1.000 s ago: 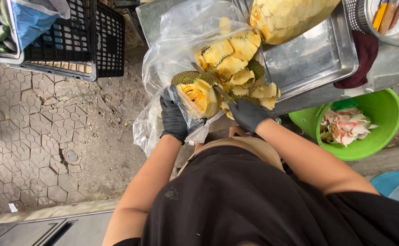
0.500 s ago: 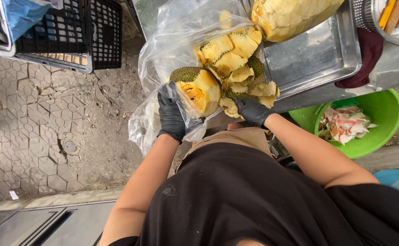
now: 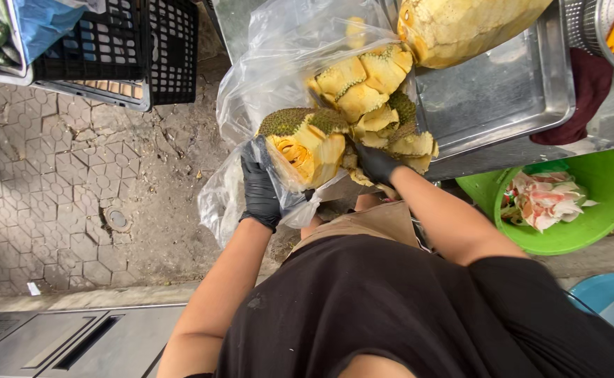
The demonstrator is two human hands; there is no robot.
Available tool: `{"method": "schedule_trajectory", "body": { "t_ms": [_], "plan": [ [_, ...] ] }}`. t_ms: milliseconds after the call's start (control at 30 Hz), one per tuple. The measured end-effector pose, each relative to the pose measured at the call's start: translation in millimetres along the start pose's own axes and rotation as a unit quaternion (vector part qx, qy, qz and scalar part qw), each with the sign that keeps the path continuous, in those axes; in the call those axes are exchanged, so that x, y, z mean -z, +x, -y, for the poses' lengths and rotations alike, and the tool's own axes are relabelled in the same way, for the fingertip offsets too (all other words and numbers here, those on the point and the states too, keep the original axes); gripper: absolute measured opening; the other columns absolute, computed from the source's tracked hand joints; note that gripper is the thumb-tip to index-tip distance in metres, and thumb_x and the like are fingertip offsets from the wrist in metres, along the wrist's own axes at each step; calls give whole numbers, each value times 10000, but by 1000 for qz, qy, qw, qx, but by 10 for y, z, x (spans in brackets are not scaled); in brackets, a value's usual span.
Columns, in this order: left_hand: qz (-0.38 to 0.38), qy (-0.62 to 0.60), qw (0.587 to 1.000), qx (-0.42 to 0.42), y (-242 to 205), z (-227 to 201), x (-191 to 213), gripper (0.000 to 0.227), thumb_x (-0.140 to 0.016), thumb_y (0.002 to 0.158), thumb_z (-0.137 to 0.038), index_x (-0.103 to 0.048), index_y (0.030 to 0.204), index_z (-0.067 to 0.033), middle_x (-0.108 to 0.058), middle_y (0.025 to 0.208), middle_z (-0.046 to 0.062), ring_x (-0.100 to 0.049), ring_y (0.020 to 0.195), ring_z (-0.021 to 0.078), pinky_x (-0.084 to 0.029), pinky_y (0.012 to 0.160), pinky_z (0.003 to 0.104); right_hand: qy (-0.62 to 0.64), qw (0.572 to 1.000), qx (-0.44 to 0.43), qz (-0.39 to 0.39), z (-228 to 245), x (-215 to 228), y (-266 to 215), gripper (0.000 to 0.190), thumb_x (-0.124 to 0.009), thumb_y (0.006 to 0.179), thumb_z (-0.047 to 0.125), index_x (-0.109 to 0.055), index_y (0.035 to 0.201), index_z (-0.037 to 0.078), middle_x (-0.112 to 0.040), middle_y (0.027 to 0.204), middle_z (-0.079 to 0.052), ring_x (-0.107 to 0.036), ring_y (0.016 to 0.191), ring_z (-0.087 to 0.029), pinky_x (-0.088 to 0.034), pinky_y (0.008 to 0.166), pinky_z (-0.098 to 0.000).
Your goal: The person peels the skin from a jackfruit with a knife and hands.
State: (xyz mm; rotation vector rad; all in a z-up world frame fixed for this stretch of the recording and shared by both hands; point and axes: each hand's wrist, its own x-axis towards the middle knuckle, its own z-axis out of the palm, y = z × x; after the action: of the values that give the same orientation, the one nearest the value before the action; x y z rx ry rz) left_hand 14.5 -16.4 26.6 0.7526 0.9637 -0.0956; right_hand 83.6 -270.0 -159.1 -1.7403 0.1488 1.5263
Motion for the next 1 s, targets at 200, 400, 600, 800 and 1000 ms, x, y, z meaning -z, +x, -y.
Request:
{"method": "schedule_trajectory", "body": {
  "t_ms": [200, 400, 600, 800, 1000],
  "plan": [
    [106, -108, 986, 74, 6, 9, 323, 863, -475, 907, -767, -480, 1518, -158, -547, 1502, 104, -563, 1336, 344, -472, 1108, 593, 149, 988, -37, 27, -67, -162, 200, 715, -274, 1040, 656, -594, 939, 26, -382, 548, -49, -341, 431, -186, -332, 449, -363],
    [123, -72, 979, 144, -3, -150, 434, 993, -477, 758, -865, -479, 1502, -207, -552, 1497, 79, -530, 1356, 356, -449, 1086, 620, 439, 860, 77, 247, -679, 102, -204, 607, -429, 1220, 615, -590, 942, 100, -543, 629, -6, -482, 462, -158, -431, 416, -328],
    [141, -48, 977, 156, 218, -78, 762, 1114, -424, 696, -939, -363, 1571, -251, -425, 1604, 72, -404, 1450, 386, -361, 1105, 691, -130, 927, 296, -190, -744, -413, -540, 419, -384, 1111, 389, -589, 1097, 23, -654, 908, -199, -639, 840, -396, -517, 794, -475],
    [167, 5, 976, 138, 322, -135, 1364, 1130, -473, 696, -922, -285, 1576, -238, -360, 1613, 74, -365, 1448, 387, -324, 1093, 708, 2, 944, 240, -225, -795, -722, -669, 410, -472, 1070, 390, -633, 1051, 14, -701, 899, -225, -672, 838, -413, -525, 797, -458],
    [207, 364, 908, 8, 479, -17, 1979, 1004, -673, 826, -613, -214, 1623, -208, -328, 1656, 78, -346, 1493, 308, -284, 1250, 465, -79, 968, 163, -171, -410, -812, -838, 438, -468, 1057, 419, -646, 1106, 21, -705, 862, -238, -672, 807, -414, -514, 760, -482]
  ]
}}
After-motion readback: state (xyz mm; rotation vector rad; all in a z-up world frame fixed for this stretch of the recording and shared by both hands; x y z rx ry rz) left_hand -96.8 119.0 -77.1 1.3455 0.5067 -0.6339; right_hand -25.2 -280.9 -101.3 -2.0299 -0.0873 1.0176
